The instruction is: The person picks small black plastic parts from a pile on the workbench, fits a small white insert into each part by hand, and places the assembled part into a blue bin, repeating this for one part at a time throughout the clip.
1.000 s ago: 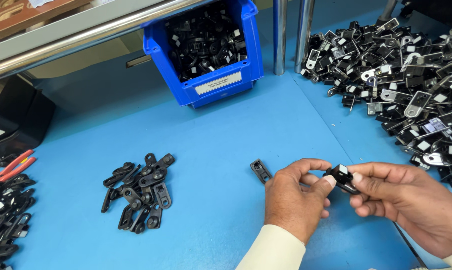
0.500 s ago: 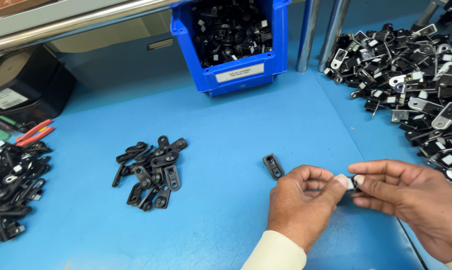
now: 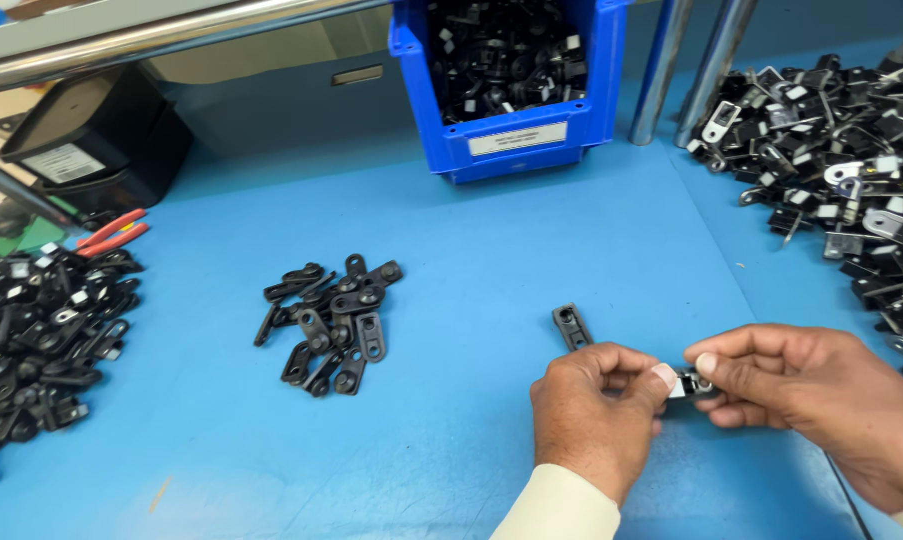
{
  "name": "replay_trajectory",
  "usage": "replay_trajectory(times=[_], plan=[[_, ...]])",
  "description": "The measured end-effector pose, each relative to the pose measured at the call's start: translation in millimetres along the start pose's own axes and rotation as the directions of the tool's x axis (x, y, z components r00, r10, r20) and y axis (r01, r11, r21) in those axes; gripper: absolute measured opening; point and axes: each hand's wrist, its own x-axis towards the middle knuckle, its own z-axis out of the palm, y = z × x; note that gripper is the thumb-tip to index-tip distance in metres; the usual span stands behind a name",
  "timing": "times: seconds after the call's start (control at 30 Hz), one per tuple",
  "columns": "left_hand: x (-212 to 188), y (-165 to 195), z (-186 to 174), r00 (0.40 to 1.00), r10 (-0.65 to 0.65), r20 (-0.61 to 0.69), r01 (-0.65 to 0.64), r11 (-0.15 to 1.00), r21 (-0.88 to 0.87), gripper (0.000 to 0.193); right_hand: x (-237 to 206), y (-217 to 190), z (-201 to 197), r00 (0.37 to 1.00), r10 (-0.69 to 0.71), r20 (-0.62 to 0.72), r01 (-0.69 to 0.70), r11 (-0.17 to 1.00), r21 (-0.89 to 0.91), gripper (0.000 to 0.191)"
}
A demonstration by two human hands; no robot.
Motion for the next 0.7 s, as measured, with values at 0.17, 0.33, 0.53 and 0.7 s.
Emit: replay_trajectory(times=[0.17,0.33,0.53,0.7], plan=[[-7.8,-2.5,-24.5,0.987,0.005,-0.159,0.002,0.999,0.041,0.015,45.6,-46.2,1.7,0.932,-0.099,0.350,0.250,0.872,-0.420,0.024],[-8.2,-5.0,-42.6,0.975,-0.049,-0.215,0.056,0.998,0.026,0.010,69.3,-154.9,31.0,0.675,-0.720,0.161,0.711,0.693,0.119,0.032],[-9.5,-5.0,-47.0,0.984,-0.007,-0.179,0.023,0.996,0.087,0.007,38.6,-103.9,45.3,0.838,-0.546,0.003,0.545,0.837,0.051,0.027],[16.0,7.7,-68.9,0.969,0.029,-0.247,0.027,0.975,0.219,0.009,17.1,7.0,8.9,0.945,-0.298,-0.134,0.288,0.953,-0.092,0.028]])
